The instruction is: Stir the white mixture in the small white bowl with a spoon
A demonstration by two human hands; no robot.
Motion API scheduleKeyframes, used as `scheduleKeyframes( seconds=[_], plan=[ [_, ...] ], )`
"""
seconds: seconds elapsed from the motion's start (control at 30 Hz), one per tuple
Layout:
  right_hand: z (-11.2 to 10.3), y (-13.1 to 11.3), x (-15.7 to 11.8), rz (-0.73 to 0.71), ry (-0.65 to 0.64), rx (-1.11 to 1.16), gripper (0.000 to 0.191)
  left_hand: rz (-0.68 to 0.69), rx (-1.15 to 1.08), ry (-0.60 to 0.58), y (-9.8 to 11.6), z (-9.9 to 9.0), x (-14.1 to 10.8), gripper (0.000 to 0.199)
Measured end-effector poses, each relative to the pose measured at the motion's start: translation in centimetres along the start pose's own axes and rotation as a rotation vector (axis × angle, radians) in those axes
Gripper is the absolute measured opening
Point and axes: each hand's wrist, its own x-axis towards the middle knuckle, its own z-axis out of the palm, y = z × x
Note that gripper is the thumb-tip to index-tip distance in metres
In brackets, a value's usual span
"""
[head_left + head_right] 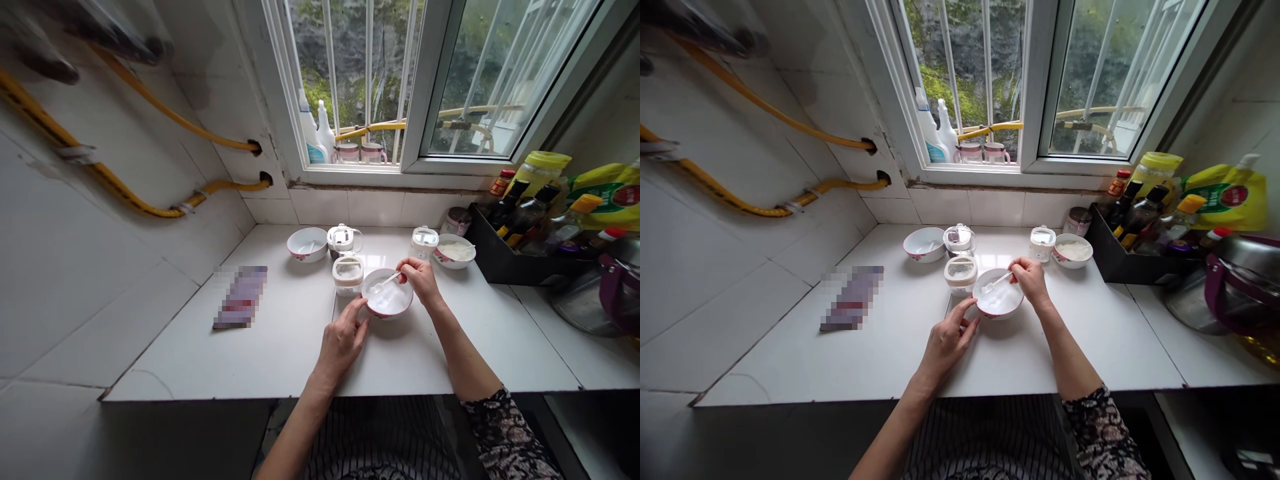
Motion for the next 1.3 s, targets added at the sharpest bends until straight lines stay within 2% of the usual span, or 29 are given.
scheduleKeyframes(
  seconds=[0.2, 0.3, 0.4, 0.57, 0.63, 0.7, 0.8, 0.87, 1.0, 1.17, 1.3],
  plan=[
    [0.5, -0.3, 0.3, 0.041, 0.038, 0.107, 0.01, 0.003, -0.018, -0.001, 0.1, 0.1, 0.0, 0.039],
    [1.6, -0.6, 0.1, -0.013, 0.048, 0.12, 0.013, 0.001, -0.02, -0.004, 0.0, 0.2, 0.1, 0.039],
    [2.9, -0.9, -0.7, -0.201, 0.057, 0.009, 0.017, -0.006, -0.027, -0.019, 0.0, 0.2, 0.1, 0.04],
    [3.9, -1.1, -1.9, -0.66, -0.036, -0.474, 0.014, -0.015, -0.032, -0.017, 0.1, 0.3, 0.1, 0.04],
    [3.8, -1.2, -2.1, -0.73, -0.05, -0.544, 0.016, -0.018, -0.029, -0.016, 0.1, 0.3, 0.0, 0.04],
    [3.3, -1.3, -2.1, -0.694, 0.009, -0.519, 0.015, -0.014, -0.029, -0.011, 0.0, 0.3, 0.0, 0.04],
    [2.0, -1.3, -1.7, -0.542, 0.122, -0.442, 0.015, -0.004, -0.029, -0.006, 0.0, 0.2, 0.0, 0.04],
    [1.1, -1.2, -1.4, -0.47, 0.129, -0.443, 0.015, -0.004, -0.018, -0.009, 0.1, 0.0, 0.1, 0.04],
    [0.3, -0.5, -0.9, -0.451, 0.034, -0.542, 0.015, 0.004, 0.0, -0.008, 0.1, -0.1, 0.1, 0.04],
    [0.8, -0.1, -1.0, -0.47, -0.062, -0.628, 0.016, 0.008, 0.013, 0.001, 0.0, -0.1, 0.0, 0.042],
    [1.1, -0.2, -1.3, -0.442, -0.127, -0.589, 0.016, -0.006, 0.021, -0.007, -0.1, -0.1, -0.1, 0.044]
  ],
)
